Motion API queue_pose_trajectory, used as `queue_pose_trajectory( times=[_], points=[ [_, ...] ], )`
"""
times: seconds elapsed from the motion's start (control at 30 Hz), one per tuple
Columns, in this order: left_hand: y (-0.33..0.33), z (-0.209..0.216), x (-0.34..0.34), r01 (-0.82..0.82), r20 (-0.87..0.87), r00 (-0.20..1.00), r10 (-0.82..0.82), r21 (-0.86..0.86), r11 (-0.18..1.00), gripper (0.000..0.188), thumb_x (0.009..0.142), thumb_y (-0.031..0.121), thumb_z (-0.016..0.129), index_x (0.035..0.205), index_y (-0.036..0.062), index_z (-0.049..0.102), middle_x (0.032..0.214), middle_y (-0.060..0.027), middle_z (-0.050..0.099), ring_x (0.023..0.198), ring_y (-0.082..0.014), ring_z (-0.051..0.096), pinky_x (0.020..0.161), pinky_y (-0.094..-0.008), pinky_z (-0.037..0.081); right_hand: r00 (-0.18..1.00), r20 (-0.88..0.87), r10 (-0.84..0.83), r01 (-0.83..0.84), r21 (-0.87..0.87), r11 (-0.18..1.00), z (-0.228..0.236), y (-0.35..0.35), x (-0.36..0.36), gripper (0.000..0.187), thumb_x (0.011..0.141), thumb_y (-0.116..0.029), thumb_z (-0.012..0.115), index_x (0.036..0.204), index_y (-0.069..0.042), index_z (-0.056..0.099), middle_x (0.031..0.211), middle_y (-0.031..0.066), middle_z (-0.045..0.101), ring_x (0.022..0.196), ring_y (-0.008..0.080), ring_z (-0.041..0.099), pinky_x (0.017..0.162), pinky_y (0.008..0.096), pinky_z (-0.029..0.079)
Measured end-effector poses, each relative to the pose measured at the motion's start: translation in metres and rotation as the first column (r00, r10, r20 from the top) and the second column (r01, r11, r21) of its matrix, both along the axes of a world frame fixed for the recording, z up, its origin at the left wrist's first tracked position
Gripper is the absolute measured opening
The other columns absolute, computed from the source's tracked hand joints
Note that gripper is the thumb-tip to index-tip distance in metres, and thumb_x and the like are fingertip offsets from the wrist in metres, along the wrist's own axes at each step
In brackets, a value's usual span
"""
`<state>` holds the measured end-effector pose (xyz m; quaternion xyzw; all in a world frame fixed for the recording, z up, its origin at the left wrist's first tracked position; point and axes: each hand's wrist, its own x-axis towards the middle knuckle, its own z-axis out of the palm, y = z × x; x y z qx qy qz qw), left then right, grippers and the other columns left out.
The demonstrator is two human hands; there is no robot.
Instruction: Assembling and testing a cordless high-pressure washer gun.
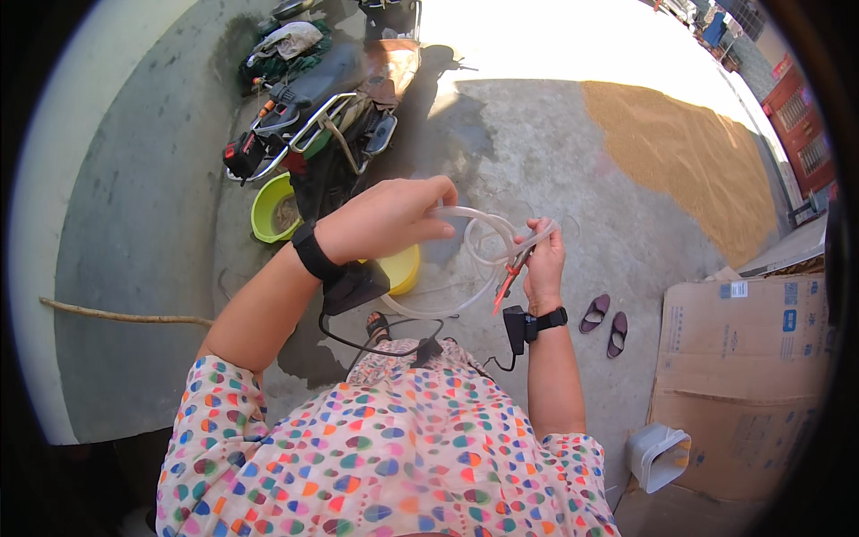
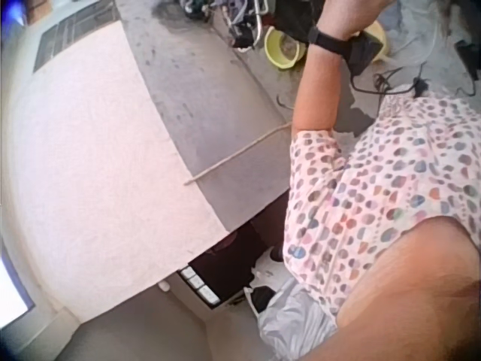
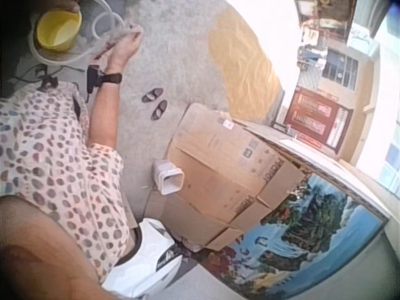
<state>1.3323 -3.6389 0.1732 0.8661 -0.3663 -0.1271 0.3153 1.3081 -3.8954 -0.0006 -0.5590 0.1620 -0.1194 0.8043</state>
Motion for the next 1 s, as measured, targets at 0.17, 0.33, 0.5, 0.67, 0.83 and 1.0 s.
queue_pose_trajectory(
  times=[0.17,0.33,0.5,0.67,0.83,1.0],
  points=[
    [-0.015,-0.027,-0.004,-0.040,0.264,0.964,0.032,0.026,0.999,0.050,0.084,0.021,0.070,0.127,0.0060,0.050,0.112,-0.0155,0.065,0.095,-0.0348,0.065,0.079,-0.0411,0.052,0.989,0.114,0.093,-0.079,-0.126,0.989,0.008,0.018,-0.001,0.023,0.103,-0.028,0.050,0.106,-0.006,0.055,0.072,0.0047,0.059,0.054,0.0118,0.056,0.043,0.0290,0.047],
    [-0.030,-0.024,0.012,-0.034,0.465,0.876,-0.127,0.323,0.946,0.040,0.080,0.020,0.072,0.116,0.0083,0.058,0.106,-0.0113,0.064,0.092,-0.0323,0.065,0.078,-0.0414,0.053,0.970,0.133,0.204,-0.143,-0.366,0.920,-0.002,0.023,-0.009,0.021,0.104,-0.025,0.048,0.103,-0.006,0.057,0.074,0.0007,0.058,0.060,0.0066,0.054,0.051,0.0246,0.044],
    [-0.047,-0.054,0.011,0.142,0.376,0.879,-0.294,0.383,0.913,0.007,0.083,0.011,0.062,0.090,0.0090,0.063,0.085,-0.0081,0.064,0.088,-0.0291,0.065,0.072,-0.0402,0.053,0.967,0.047,0.252,-0.223,-0.331,0.917,0.022,0.041,-0.019,0.020,0.103,-0.023,0.049,0.098,-0.005,0.058,0.073,-0.0009,0.057,0.066,0.0060,0.051,0.058,0.0238,0.043],
    [-0.045,-0.068,0.004,0.205,0.464,0.835,-0.294,0.235,0.950,0.009,0.083,0.010,0.058,0.087,0.0090,0.066,0.085,-0.0080,0.065,0.088,-0.0281,0.066,0.071,-0.0393,0.053,0.940,-0.086,0.329,-0.320,-0.547,0.773,0.019,0.028,-0.015,0.021,0.099,-0.021,0.054,0.091,-0.003,0.059,0.074,0.0046,0.059,0.070,0.0103,0.055,0.062,0.0284,0.044],
    [-0.044,-0.065,0.008,0.189,0.476,0.808,-0.346,0.347,0.919,0.008,0.081,0.010,0.060,0.087,0.0109,0.066,0.086,-0.0040,0.066,0.085,-0.0275,0.065,0.072,-0.0396,0.053,0.902,-0.133,0.411,-0.378,-0.704,0.602,0.023,0.010,-0.006,0.023,0.092,-0.022,0.061,0.091,0.001,0.062,0.076,0.0106,0.061,0.069,0.0195,0.057,0.063,0.0337,0.045],
    [-0.034,-0.072,0.010,0.215,0.463,0.834,-0.300,0.229,0.950,0.007,0.080,0.010,0.061,0.085,0.0121,0.065,0.084,-0.0030,0.065,0.086,-0.0261,0.064,0.070,-0.0380,0.053,0.815,-0.318,0.483,-0.577,-0.506,0.641,0.054,0.014,-0.009,0.024,0.094,-0.023,0.061,0.093,0.000,0.065,0.075,0.0037,0.057,0.072,0.0106,0.056,0.061,0.0280,0.043]
  ],
)
